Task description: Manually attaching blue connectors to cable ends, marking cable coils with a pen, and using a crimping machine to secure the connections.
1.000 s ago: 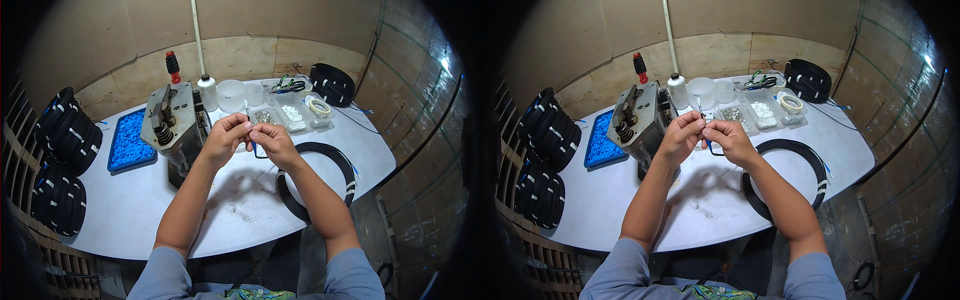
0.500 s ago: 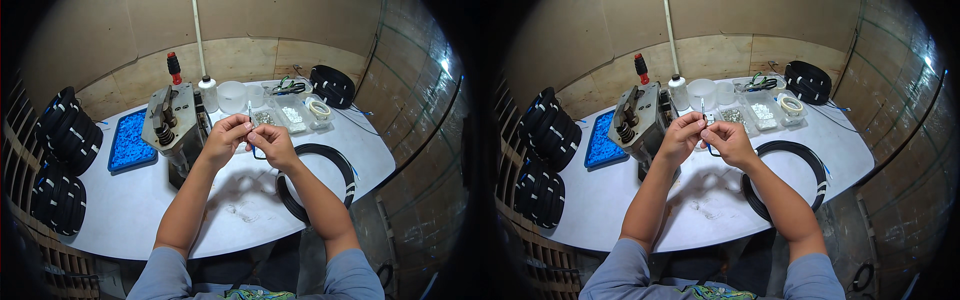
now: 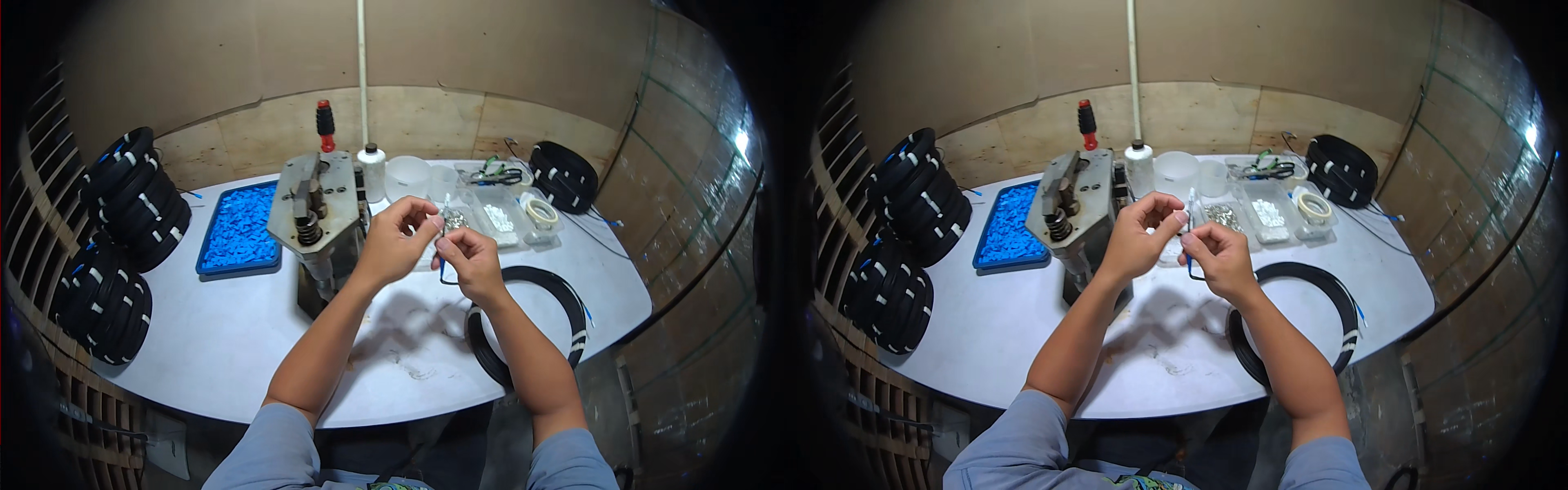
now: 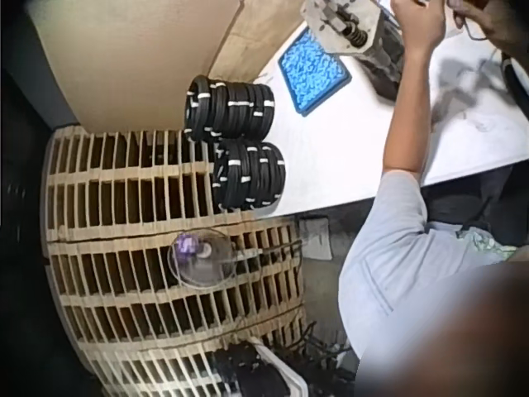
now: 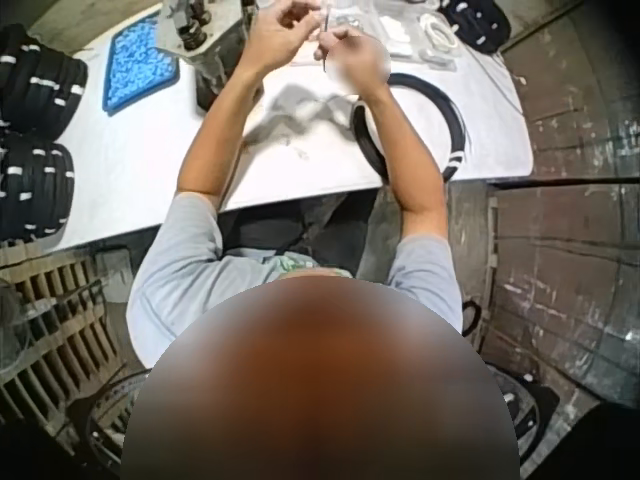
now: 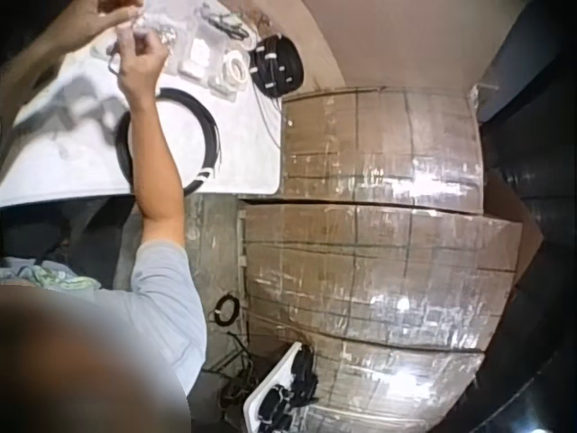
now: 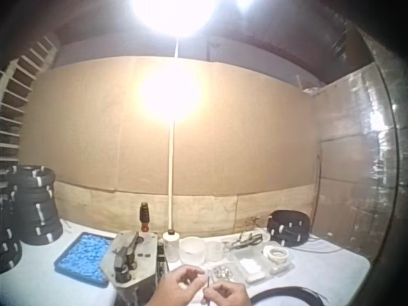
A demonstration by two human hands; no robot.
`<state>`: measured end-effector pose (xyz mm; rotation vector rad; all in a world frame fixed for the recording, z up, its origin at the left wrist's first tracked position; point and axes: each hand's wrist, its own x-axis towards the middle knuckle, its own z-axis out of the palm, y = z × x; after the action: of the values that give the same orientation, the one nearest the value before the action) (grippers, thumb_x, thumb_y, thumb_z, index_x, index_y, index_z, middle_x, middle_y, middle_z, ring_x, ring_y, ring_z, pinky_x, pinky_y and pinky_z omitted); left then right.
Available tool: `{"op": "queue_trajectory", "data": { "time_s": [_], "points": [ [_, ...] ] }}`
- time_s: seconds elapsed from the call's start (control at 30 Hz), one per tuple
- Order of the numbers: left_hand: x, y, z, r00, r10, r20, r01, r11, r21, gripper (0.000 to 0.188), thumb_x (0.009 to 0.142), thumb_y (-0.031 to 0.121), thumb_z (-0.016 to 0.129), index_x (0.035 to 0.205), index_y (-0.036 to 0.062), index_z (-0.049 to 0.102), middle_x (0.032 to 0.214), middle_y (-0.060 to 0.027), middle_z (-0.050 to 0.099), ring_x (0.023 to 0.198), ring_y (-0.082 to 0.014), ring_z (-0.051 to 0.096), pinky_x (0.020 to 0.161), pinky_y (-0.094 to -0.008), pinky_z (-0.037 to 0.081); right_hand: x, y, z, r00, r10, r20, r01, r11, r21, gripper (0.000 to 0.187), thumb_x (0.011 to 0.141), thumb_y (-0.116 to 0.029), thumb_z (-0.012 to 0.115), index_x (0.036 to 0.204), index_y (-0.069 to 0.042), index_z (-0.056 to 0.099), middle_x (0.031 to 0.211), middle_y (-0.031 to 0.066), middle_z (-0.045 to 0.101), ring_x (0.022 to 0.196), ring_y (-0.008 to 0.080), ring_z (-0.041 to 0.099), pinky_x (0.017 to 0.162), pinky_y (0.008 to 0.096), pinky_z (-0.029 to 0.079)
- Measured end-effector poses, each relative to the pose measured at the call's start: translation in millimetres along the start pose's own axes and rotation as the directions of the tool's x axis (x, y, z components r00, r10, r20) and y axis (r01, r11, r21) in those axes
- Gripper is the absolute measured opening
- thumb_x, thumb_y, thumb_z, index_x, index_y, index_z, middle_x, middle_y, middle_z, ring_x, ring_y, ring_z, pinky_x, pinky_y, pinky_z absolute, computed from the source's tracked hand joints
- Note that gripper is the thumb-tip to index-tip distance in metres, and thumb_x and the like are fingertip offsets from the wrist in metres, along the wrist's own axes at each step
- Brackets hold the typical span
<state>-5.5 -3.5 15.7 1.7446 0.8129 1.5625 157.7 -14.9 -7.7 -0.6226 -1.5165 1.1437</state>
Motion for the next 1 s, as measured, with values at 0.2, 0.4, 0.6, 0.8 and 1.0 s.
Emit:
{"op": "queue_trajectory", "data": {
  "time_s": [0.2,0.4,0.6,0.8,1.0],
  "points": [
    [-6.3,77.0,-23.9,0.908,0.407,-0.097,-0.341,0.856,0.388,0.019,0.080,0.011,0.067,0.096,0.0030,0.063,0.081,-0.0077,0.061,0.071,-0.0164,0.058,0.065,-0.0281,0.045,-3.2,3.8,6.1,0.999,0.017,-0.029,-0.016,1.000,0.020,0.014,0.092,-0.012,0.061,0.087,0.001,0.059,0.071,0.0076,0.064,0.061,0.0120,0.060,0.058,0.0256,0.050],
    [-12.2,149.4,-68.3,0.743,0.663,-0.087,-0.532,0.665,0.525,0.030,0.078,0.005,0.066,0.107,0.0015,0.060,0.092,-0.0124,0.062,0.077,-0.0223,0.061,0.069,-0.0313,0.049,-6.0,10.3,14.6,0.999,0.048,0.013,-0.048,0.999,0.002,0.014,0.091,-0.011,0.061,0.084,0.000,0.058,0.069,0.0081,0.062,0.061,0.0134,0.060,0.058,0.0281,0.052],
    [-10.5,159.5,-150.6,0.715,0.680,-0.160,-0.425,0.605,0.673,0.037,0.081,0.013,0.064,0.117,0.0067,0.058,0.098,-0.0115,0.065,0.083,-0.0204,0.063,0.072,-0.0315,0.049,-9.2,23.5,19.2,0.997,0.081,0.017,-0.081,0.996,-0.038,0.015,0.091,-0.013,0.061,0.084,-0.001,0.056,0.067,0.0063,0.059,0.060,0.0143,0.060,0.056,0.0284,0.052],
    [-16.2,96.2,-246.2,0.732,0.573,-0.368,-0.163,0.672,0.723,0.039,0.083,0.018,0.063,0.120,0.0067,0.056,0.100,-0.0115,0.065,0.085,-0.0204,0.064,0.078,-0.0322,0.051,-7.5,40.0,27.4,0.994,0.106,0.024,-0.107,0.994,0.025,0.014,0.092,-0.012,0.060,0.084,-0.002,0.056,0.069,0.0054,0.058,0.060,0.0143,0.059,0.055,0.0293,0.050],
    [-25.0,-19.1,-318.5,0.817,0.231,-0.528,0.242,0.694,0.678,0.034,0.081,0.017,0.063,0.113,0.0043,0.061,0.101,-0.0147,0.064,0.087,-0.0266,0.063,0.080,-0.0363,0.051,-10.2,53.5,24.3,0.989,0.144,0.029,-0.145,0.989,0.036,0.012,0.091,-0.010,0.060,0.084,-0.001,0.056,0.074,0.0051,0.058,0.062,0.0148,0.060,0.055,0.0301,0.051]
  ]
}}
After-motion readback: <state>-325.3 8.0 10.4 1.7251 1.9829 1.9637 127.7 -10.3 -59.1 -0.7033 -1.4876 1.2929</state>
